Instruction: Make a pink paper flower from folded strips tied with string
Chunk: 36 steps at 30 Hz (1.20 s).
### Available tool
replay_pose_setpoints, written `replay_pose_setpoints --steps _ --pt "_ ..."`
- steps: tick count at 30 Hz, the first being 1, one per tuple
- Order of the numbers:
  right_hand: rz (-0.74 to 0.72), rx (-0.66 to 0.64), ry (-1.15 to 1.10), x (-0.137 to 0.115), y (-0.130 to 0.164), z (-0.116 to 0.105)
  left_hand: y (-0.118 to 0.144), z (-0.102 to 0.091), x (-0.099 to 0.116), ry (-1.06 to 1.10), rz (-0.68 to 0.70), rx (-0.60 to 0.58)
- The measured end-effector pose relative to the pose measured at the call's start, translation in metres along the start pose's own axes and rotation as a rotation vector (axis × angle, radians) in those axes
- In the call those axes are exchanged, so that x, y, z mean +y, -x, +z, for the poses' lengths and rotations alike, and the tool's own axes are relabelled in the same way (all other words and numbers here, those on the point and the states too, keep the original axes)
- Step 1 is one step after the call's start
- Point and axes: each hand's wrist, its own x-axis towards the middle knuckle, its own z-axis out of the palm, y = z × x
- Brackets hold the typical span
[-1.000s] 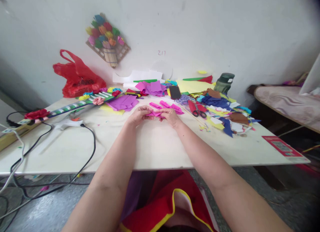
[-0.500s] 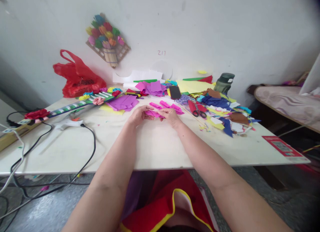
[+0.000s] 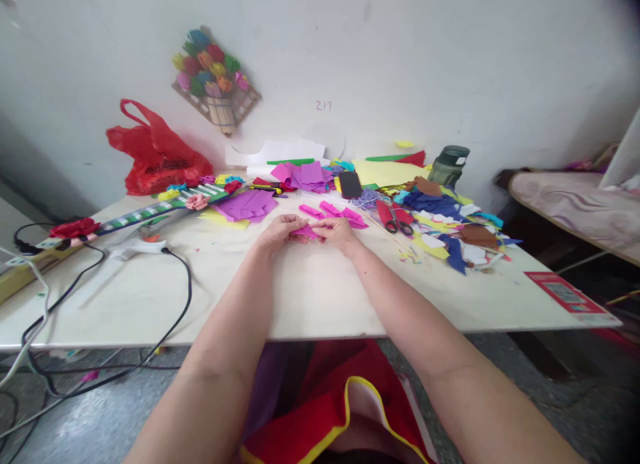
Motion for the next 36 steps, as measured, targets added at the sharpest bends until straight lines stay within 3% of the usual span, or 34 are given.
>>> replay_pose_setpoints --steps 11,20,24,36 --pt "-0.022 -0.035 -0.010 -0.007 0.004 0.001 -0.004 -0.003 -0.003 -0.084 0.049 0.052" --pt "0.192 0.053 -0.176 -0.012 0.001 -0.009 -0.005 -0.003 -0.004 -0.105 0.078 0.104" --pt "0.267 0.013 -0.137 -0.012 0.002 -0.011 -0.003 -0.002 -0.002 -0.123 0.070 0.102" --pt "0.221 0.017 -0.008 -0.005 0.001 -0.010 -0.004 -0.004 -0.004 -0.168 0.067 0.051"
